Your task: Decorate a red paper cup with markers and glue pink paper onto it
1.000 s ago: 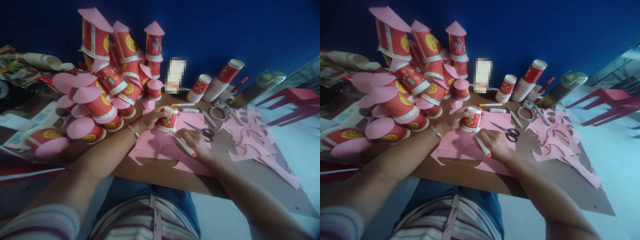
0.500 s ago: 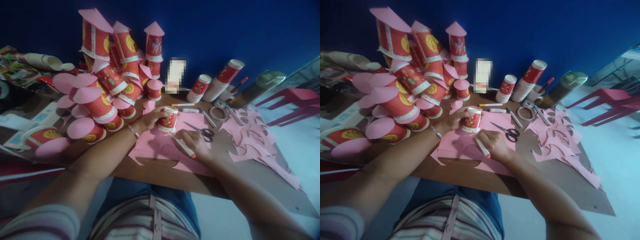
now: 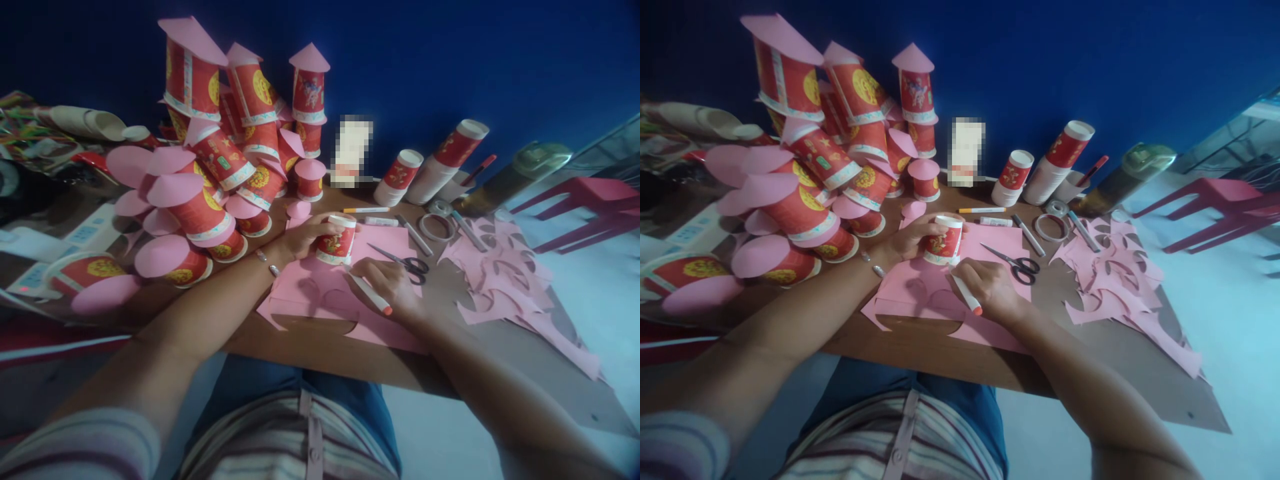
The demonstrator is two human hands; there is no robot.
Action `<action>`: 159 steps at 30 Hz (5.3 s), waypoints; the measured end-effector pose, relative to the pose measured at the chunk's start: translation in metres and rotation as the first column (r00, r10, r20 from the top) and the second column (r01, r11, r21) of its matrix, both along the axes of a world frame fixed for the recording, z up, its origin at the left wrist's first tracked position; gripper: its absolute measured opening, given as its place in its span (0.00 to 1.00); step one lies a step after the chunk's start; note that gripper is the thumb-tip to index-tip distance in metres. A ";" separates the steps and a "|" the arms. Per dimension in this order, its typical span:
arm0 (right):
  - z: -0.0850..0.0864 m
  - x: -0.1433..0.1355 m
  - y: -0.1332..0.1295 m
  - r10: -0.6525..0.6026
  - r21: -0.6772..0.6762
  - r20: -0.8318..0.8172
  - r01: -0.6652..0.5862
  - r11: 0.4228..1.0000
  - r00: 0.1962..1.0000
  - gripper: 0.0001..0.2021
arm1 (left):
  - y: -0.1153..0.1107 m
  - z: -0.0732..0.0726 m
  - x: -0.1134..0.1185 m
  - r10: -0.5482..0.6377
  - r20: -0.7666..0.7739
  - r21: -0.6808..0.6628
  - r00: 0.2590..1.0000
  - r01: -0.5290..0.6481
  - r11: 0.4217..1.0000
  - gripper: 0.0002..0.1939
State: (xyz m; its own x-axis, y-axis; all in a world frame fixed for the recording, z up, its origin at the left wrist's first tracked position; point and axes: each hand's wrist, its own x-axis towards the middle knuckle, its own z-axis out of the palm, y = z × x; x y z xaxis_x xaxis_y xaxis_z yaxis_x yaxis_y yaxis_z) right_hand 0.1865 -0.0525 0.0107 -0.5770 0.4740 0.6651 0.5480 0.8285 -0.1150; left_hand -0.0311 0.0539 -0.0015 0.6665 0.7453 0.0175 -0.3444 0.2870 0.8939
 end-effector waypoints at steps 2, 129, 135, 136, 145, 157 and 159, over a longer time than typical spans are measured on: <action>0.000 0.000 -0.001 -0.011 -0.009 0.006 0.011 1.000 1.000 0.06 | 0.000 0.000 0.000 0.000 0.008 -0.005 1.000 0.000 1.000 0.26; 0.010 -0.004 -0.002 0.074 0.072 -0.034 -0.071 0.995 0.997 0.06 | -0.001 0.004 -0.001 0.083 0.039 -0.021 0.996 -0.082 0.996 0.26; 0.008 -0.004 -0.002 0.092 0.037 -0.049 -0.090 0.995 0.995 0.05 | 0.002 -0.002 -0.001 0.091 0.066 -0.014 0.994 -0.090 0.996 0.22; 0.008 -0.004 -0.003 0.094 0.033 -0.048 -0.093 0.995 0.994 0.05 | 0.003 -0.003 -0.001 0.090 0.075 -0.020 0.993 -0.089 0.996 0.22; 0.010 -0.004 -0.003 0.096 0.019 -0.041 -0.095 0.995 0.995 0.06 | 0.004 0.000 -0.002 0.066 0.139 -0.094 0.988 -0.053 0.994 0.23; 0.007 -0.003 -0.001 0.087 0.040 -0.042 -0.086 0.996 0.995 0.04 | 0.005 0.000 -0.003 0.050 0.148 -0.079 0.988 -0.038 0.996 0.22; 0.007 -0.003 -0.001 0.083 0.048 -0.043 -0.081 0.996 0.996 0.04 | 0.005 0.001 -0.003 0.051 0.149 -0.076 0.988 -0.040 0.996 0.21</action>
State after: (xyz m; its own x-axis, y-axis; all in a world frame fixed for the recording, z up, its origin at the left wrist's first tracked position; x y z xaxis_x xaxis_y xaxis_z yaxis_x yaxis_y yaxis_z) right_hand 0.1837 -0.0538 0.0181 -0.5821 0.3946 0.7109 0.4731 0.8755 -0.0986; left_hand -0.0337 0.0586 -0.0009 0.6255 0.7780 0.0595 -0.4878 0.3303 0.8081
